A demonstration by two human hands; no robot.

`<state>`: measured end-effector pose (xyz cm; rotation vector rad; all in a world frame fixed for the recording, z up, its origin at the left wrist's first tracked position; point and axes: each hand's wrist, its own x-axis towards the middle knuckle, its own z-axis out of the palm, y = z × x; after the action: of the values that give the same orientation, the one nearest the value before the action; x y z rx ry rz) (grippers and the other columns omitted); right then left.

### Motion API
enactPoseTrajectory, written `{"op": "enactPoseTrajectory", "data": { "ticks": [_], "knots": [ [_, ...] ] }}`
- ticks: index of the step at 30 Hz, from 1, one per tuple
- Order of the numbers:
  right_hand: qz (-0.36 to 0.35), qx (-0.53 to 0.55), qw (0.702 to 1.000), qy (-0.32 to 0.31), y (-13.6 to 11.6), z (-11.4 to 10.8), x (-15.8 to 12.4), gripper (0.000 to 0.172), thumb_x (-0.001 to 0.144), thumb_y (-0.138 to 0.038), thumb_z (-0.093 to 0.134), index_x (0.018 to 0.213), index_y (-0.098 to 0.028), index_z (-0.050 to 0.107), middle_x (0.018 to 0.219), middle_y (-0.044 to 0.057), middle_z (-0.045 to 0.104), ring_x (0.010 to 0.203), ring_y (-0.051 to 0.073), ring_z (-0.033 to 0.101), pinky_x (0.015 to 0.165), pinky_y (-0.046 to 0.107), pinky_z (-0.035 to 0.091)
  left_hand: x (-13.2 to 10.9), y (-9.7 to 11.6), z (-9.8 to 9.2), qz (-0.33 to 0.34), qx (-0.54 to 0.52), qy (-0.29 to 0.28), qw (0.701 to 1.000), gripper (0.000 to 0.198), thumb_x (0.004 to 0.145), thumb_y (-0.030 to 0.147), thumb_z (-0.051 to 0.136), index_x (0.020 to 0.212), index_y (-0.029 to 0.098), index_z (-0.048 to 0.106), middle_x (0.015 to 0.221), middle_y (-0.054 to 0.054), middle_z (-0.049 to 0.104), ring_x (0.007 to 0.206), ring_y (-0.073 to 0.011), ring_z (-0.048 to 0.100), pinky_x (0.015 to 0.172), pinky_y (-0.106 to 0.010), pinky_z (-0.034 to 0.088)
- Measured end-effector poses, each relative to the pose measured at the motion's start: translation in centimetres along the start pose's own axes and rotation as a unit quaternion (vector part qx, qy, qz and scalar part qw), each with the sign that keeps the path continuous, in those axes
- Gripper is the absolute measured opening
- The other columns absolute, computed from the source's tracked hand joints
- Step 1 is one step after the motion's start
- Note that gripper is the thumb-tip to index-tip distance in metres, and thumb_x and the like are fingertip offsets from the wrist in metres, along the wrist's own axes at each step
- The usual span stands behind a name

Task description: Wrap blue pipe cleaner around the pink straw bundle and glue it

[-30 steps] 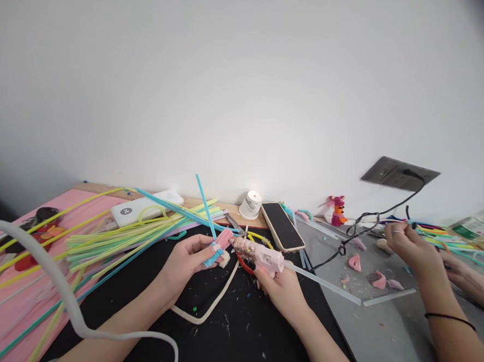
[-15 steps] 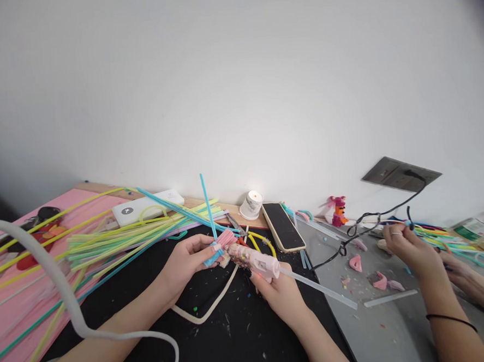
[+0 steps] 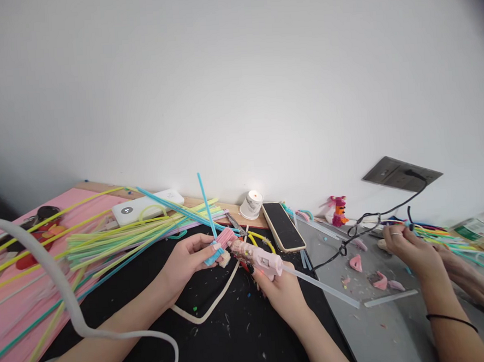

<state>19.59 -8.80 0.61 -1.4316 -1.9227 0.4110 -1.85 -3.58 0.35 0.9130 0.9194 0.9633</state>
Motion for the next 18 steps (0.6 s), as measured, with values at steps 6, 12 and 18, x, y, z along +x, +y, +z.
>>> {"op": "enactPoseTrajectory", "data": {
  "ticks": [6, 12, 18],
  "knots": [
    [0.011, 0.001, 1.0, 0.009, 0.09, -0.05, 0.12, 0.029, 0.084, -0.024, 0.05, 0.056, -0.021, 0.05, 0.045, -0.003, 0.047, 0.044, 0.013, 0.048, 0.045, 0.023, 0.035, -0.05, 0.06, 0.01, -0.001, -0.003, 0.0, 1.0, 0.031, 0.068, 0.037, 0.079, 0.086, 0.015, 0.068, 0.08, -0.003, 0.071, 0.076, -0.0179, 0.066, 0.075, -0.031, 0.052],
    [0.015, -0.005, 1.0, 0.016, 0.26, 0.09, 0.07, 0.027, 0.084, -0.023, 0.048, 0.058, -0.021, 0.054, 0.046, -0.002, 0.048, 0.043, 0.013, 0.048, 0.043, 0.022, 0.035, -0.13, 0.18, 0.06, -0.002, -0.007, -0.003, 1.0, 0.029, 0.068, 0.036, 0.078, 0.085, 0.015, 0.068, 0.077, -0.002, 0.071, 0.074, -0.0167, 0.066, 0.073, -0.029, 0.051],
    [0.003, -0.018, 0.999, 0.041, 0.07, 0.04, 0.16, 0.024, 0.084, -0.023, 0.048, 0.064, -0.02, 0.061, 0.047, -0.002, 0.049, 0.043, 0.013, 0.049, 0.044, 0.022, 0.037, -0.11, 0.06, -0.07, -0.002, -0.009, -0.005, 1.0, 0.028, 0.069, 0.036, 0.078, 0.084, 0.015, 0.067, 0.074, -0.001, 0.071, 0.072, -0.0157, 0.065, 0.071, -0.027, 0.05]
  ]
}}
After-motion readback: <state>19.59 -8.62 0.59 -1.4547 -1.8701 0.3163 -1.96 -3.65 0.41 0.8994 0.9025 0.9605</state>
